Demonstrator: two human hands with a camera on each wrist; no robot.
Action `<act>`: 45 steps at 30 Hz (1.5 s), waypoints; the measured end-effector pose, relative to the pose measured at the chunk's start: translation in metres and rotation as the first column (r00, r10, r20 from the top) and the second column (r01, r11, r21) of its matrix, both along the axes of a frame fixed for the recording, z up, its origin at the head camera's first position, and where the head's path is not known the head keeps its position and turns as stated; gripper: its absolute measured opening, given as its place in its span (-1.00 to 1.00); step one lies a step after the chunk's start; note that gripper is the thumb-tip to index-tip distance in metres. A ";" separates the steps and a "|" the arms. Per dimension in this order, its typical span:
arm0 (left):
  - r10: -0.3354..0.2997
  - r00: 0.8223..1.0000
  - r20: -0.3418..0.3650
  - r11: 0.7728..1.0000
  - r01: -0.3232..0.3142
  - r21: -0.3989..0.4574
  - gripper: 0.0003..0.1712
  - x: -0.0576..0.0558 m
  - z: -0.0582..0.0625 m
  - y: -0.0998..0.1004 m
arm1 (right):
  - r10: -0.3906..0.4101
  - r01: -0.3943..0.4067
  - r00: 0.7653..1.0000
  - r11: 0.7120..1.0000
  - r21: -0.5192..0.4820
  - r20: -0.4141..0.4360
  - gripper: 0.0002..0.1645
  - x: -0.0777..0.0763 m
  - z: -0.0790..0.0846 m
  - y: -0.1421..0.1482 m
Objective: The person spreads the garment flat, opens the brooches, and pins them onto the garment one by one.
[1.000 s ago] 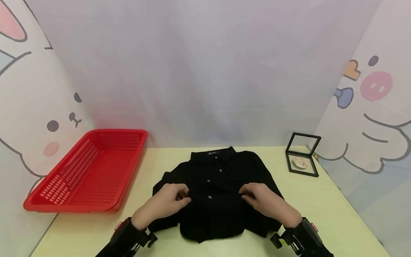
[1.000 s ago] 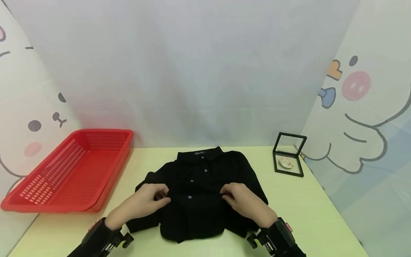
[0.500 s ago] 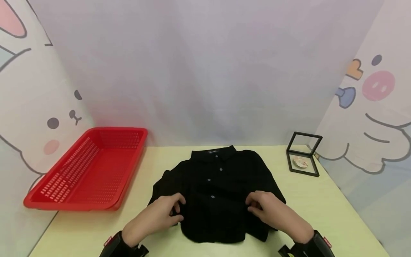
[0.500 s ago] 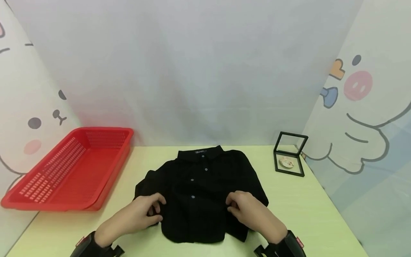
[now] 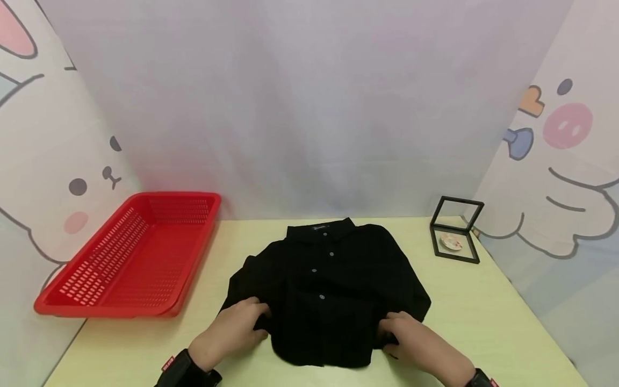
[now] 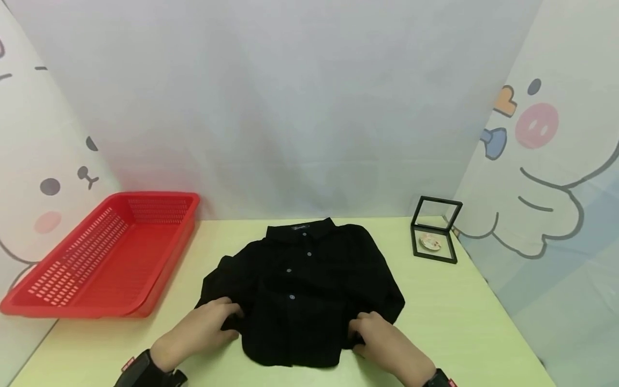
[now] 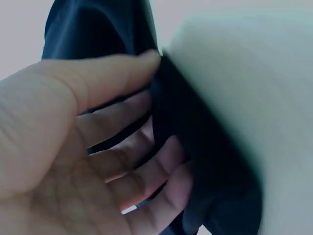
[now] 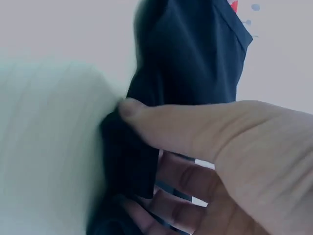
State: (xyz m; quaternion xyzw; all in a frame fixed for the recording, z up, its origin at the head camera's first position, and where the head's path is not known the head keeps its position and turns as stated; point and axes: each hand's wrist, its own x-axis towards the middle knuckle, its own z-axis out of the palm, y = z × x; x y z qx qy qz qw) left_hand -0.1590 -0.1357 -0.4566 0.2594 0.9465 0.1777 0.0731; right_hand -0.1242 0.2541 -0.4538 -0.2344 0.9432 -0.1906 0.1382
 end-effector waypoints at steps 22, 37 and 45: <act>0.000 1.000 -0.002 0.998 0.000 0.063 -0.78 -0.009 0.053 -0.061 | -0.245 0.197 0.920 0.964 -0.178 -0.306 -0.78 0.010 0.048 0.072; -0.073 0.946 0.315 0.991 0.032 0.133 -0.66 0.018 0.005 0.007 | -0.312 0.325 0.926 0.945 -0.026 0.215 -0.67 0.009 0.004 0.062; 0.045 0.967 0.249 0.997 -0.060 0.054 -0.54 0.022 -0.002 0.041 | -0.224 0.233 0.960 0.972 -0.039 0.168 -0.72 0.006 0.004 0.047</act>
